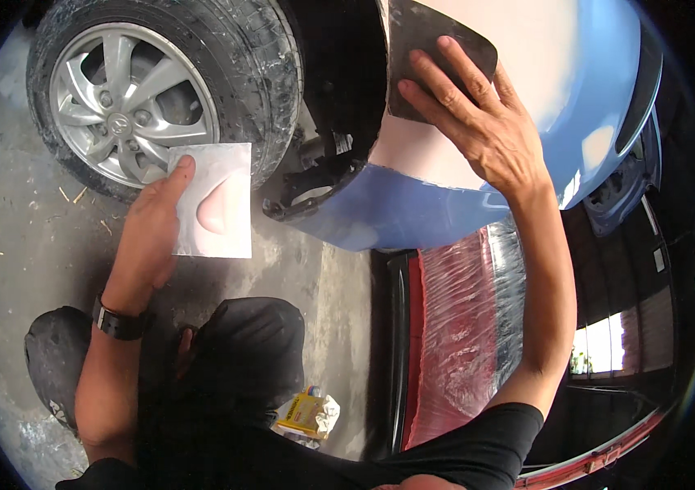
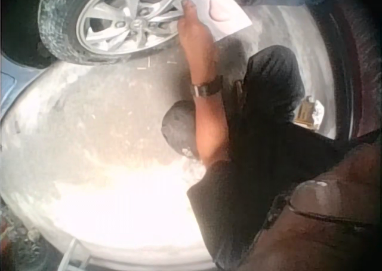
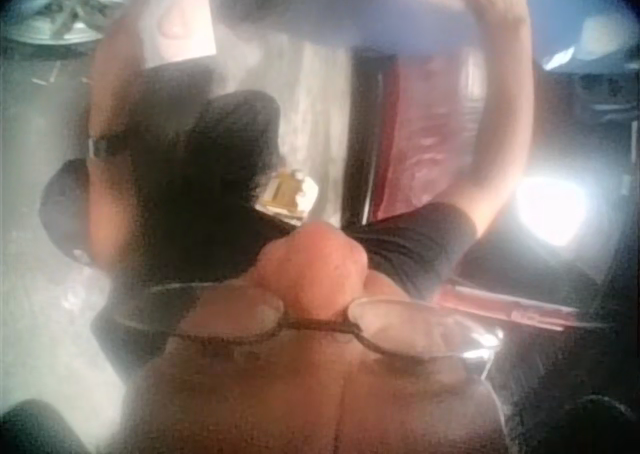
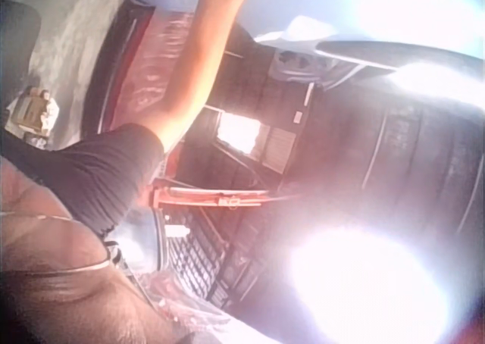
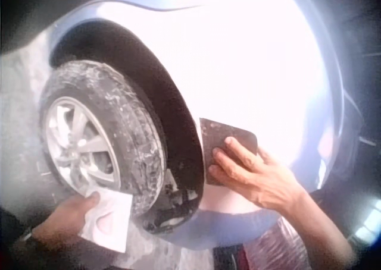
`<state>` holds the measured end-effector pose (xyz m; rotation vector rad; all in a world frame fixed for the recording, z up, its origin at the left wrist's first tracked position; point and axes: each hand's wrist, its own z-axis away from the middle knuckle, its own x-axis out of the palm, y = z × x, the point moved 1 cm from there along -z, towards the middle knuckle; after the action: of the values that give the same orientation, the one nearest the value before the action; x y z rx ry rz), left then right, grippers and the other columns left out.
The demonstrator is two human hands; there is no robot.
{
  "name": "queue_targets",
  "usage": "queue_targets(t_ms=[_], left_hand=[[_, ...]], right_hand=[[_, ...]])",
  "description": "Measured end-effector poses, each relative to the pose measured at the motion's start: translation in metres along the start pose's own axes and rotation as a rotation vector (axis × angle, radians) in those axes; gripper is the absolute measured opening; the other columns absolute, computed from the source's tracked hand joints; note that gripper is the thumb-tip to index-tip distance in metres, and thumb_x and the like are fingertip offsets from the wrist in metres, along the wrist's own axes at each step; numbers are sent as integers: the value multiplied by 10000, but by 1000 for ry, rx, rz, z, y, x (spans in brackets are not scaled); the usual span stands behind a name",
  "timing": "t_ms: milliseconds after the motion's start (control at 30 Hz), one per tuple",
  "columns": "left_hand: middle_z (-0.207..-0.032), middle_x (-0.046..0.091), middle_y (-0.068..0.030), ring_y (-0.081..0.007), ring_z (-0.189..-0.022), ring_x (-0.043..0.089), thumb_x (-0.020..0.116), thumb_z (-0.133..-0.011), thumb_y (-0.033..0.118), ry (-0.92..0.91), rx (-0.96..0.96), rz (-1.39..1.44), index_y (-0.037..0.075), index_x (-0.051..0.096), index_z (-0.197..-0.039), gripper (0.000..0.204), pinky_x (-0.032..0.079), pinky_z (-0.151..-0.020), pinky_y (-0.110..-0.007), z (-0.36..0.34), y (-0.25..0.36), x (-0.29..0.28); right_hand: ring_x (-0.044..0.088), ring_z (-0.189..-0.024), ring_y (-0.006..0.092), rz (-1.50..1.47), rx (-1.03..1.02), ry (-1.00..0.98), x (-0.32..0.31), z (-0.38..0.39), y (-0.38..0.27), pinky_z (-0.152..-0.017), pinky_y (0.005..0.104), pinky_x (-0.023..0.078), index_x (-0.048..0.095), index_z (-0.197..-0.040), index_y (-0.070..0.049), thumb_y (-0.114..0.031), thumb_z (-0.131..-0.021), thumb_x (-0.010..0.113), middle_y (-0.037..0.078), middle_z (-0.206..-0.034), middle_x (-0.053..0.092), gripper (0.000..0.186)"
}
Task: The person mixes pink putty on a plastic sheet using a spreader and then applies the putty to the damaged section of a car body panel, smoothing the surface with repeated strokes.
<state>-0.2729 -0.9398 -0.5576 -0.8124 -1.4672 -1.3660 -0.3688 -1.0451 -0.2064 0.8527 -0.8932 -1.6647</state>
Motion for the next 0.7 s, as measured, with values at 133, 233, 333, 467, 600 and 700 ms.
queue_targets(t_ms=[133,233,333,467,600,700], left_hand=[[-1049,713,-91,-167,-865,703,516,-1032,333,35,-7,28,-21,647,-1166,401,556,-773,-297,-1,-1,-1],[-1049,712,-84,-163,-873,701,507,-1036,337,84,-15,8,-19,648,-1165,405,554,-782,-296,-3,-2,-7],[-1045,713,-83,-162,-868,700,511,-1034,341,95,-13,16,-19,648,-1166,407,555,-784,-298,-2,1,-5],[-1015,709,-77,-150,-848,684,535,-1024,349,64,-2,23,-30,655,-1128,411,536,-757,-278,-2,2,-2],[-1032,715,-96,-177,-865,705,525,-1028,331,34,7,6,-38,645,-1155,409,555,-782,-299,-3,0,-4],[-1036,713,-101,-178,-872,704,533,-1026,327,20,0,37,-39,643,-1155,404,555,-783,-300,1,5,0]], right_hand=[[296,-1473,208,12,9,30,-2,9,10,-1160,439,352,596,-1347,-221,-209,-877,543,-38,-1516,413,473],[284,-1483,237,52,51,-61,-13,15,12,-1136,475,354,520,-1427,-274,-172,-910,491,-28,-1580,352,527],[294,-1480,235,50,27,-40,-18,9,10,-1135,477,351,529,-1419,-265,-187,-920,474,-17,-1568,374,508],[291,-1478,224,13,-18,29,-17,-7,12,-1159,467,339,560,-1379,-241,-207,-892,513,-20,-1536,399,490],[234,-1503,217,23,-21,-31,-12,-11,15,-1165,503,329,455,-1467,-332,-190,-906,510,-62,-1602,299,581],[220,-1507,212,25,-12,-37,-13,-13,15,-1176,506,319,444,-1472,-350,-194,-907,511,-74,-1607,288,590]])
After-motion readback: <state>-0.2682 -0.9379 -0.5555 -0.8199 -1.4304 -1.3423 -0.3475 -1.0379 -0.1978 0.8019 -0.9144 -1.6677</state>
